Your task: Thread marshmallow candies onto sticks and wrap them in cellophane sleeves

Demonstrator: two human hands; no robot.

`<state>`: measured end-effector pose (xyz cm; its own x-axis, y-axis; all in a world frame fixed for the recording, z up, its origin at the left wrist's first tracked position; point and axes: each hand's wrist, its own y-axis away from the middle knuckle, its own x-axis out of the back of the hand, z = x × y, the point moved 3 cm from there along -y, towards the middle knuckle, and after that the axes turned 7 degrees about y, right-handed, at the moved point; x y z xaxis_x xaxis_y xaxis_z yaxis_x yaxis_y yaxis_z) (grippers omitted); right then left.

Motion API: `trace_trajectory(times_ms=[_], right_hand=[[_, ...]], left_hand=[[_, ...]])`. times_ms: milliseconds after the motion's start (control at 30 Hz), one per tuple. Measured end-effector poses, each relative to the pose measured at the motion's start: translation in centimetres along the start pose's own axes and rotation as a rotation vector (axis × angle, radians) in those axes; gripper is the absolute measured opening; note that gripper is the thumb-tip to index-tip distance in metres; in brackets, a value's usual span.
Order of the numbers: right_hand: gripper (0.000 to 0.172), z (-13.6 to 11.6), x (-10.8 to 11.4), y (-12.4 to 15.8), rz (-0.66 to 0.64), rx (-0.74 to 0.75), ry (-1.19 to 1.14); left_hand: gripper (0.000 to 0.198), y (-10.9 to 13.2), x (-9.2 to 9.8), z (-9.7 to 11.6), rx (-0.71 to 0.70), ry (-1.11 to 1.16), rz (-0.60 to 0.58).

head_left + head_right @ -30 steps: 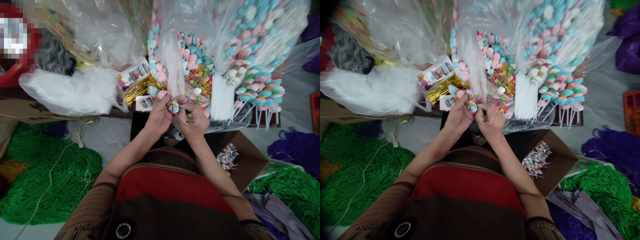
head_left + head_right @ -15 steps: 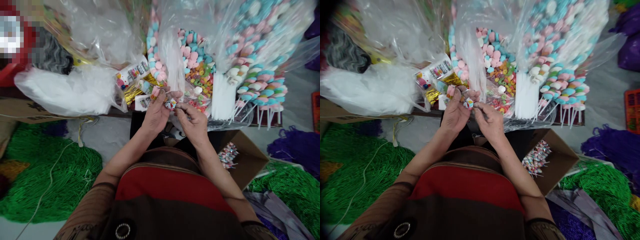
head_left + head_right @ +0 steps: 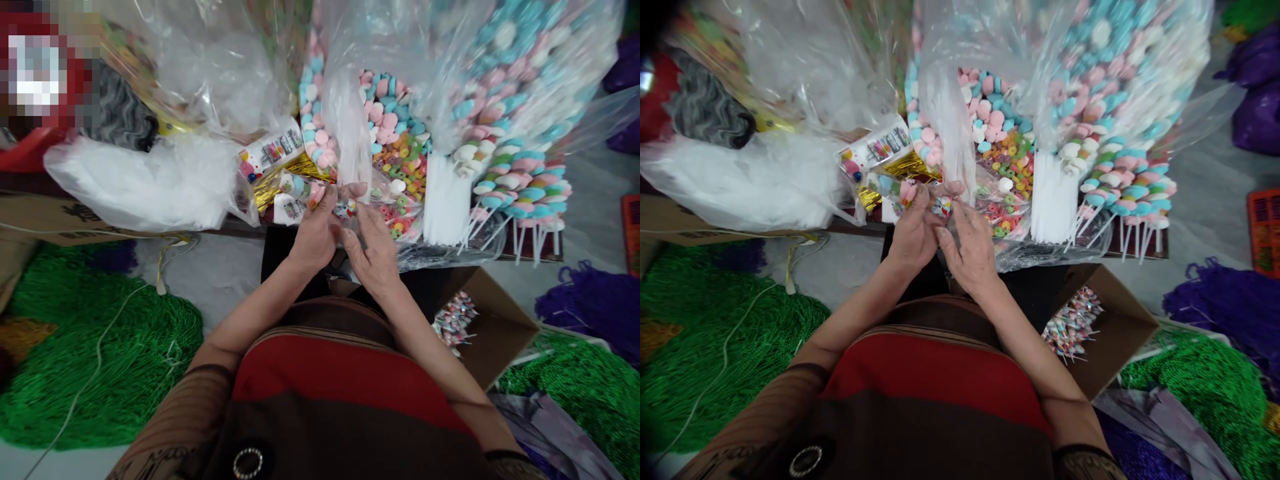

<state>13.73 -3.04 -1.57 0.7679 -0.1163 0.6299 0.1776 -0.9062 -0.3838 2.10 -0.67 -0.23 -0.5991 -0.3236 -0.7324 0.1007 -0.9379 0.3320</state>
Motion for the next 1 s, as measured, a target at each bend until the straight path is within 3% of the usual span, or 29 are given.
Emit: trace_trajectory(times_ms=[133, 200, 400, 733, 1000], right_hand=[[0.035, 0.1, 0.0, -0.3, 0.015, -0.217, -0.34], [0.029, 0.0, 0.1, -0.6, -0.001, -0.248, -0.403], [0.013, -0.7, 0.5, -1.1, 0.123, -0.011, -0.099], [0.018, 0.0, -0.1, -0.8, 0.166, 0.003, 0.045], [0.007, -0.3, -0.2, -1.1, 0.13, 0.058, 0.113]], left_hand=[[0.032, -0.3, 0.2, 0.2, 0.003, 0.007, -0.022], [0.033, -0.5, 0.5, 0.1, 0.037, 0.02, 0.007], [0.028, -0.4, 0.2, 0.2, 0.02, 0.105, 0.048], [0.034, -0.6, 0.3, -0.4, 0.032, 0.127, 0.044], [0.027, -0.7, 0.6, -0.7, 0.032, 0.117, -0.072]])
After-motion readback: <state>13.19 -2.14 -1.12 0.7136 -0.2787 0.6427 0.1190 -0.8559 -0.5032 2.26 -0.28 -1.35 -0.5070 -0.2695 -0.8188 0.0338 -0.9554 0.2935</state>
